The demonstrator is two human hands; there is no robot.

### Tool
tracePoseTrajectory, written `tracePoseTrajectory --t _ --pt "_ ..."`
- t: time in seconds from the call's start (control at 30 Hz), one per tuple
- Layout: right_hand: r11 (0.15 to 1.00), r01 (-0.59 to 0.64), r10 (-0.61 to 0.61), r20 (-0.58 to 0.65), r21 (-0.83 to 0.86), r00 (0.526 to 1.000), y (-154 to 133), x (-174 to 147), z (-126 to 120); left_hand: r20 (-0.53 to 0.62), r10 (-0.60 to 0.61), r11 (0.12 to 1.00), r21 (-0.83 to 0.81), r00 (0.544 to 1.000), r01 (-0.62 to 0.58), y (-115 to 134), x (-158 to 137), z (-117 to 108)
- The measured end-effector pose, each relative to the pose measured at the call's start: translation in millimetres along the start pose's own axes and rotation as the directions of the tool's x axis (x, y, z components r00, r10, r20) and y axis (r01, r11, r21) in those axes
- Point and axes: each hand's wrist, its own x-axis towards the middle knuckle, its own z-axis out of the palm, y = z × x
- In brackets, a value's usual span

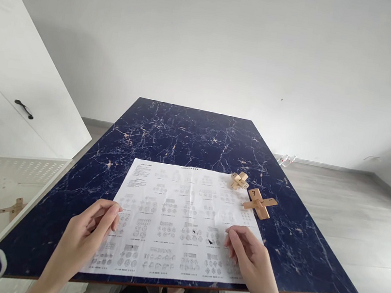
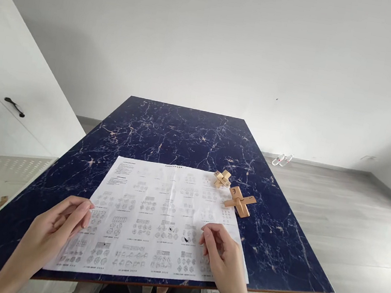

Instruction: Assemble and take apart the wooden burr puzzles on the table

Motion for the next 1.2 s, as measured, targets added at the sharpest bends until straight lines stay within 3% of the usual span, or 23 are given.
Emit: tracePoseTrajectory --t 0.13,0.23,0.33,0.4,0.5,0.6,0.67,0.8,1.03,1.2 --pt "0.999 -0.025 0.025 0.029 -0.027 0.999 -0.7 15.2 1.0 0.191 0.118 0.985 0.103 0.975 -0.139 24.6 28.4 8.8" --pt "0.998 0.027 -0.026 0.022 -0.064 0.999 -8.5 41.3 1.4 0.352 0.221 0.950 0.133 0.909 -0.283 46.2 63.4 27.1" --pt "0.973 0.112 -0.129 -0.075 -0.200 0.989 -19.9 73.8 2.9 0.422 0.320 0.891 0.169 0.848 -0.421 52.4 100.0 48.4" --pt "0.927 0.169 -0.237 -0.173 -0.334 0.956 -24.8 95.2 4.7 0.432 0.345 0.856 0.220 0.833 -0.468 45.6 119.5 59.1" --pt "0.823 0.240 -0.429 -0.286 -0.515 0.857 -22.5 121.9 7.4 0.332 0.359 0.861 0.245 0.873 -0.447 26.9 136.6 66.9" --pt "0.670 0.327 -0.609 -0.242 -0.666 0.755 -10.1 138.9 8.1 0.259 0.397 0.848 0.263 0.880 -0.460 10.2 140.7 67.7" --pt "0.596 0.331 -0.653 -0.203 -0.732 0.729 -0.3 144.8 7.2 0.272 0.433 0.814 0.290 0.859 -0.503 3.6 139.4 67.0" --pt "0.580 0.271 -0.628 -0.209 -0.768 0.750 11.9 148.1 3.0 0.304 0.474 0.751 0.349 0.826 -0.560 0.3 134.4 66.9" --pt "0.677 0.225 -0.524 -0.245 -0.701 0.815 10.0 143.6 -1.0 0.381 0.512 0.663 0.394 0.770 -0.636 2.5 130.9 68.6" --pt "0.743 0.244 -0.514 -0.298 -0.623 0.805 -3.7 136.2 5.4 0.398 0.555 0.596 0.424 0.731 -0.682 4.9 130.2 70.9"
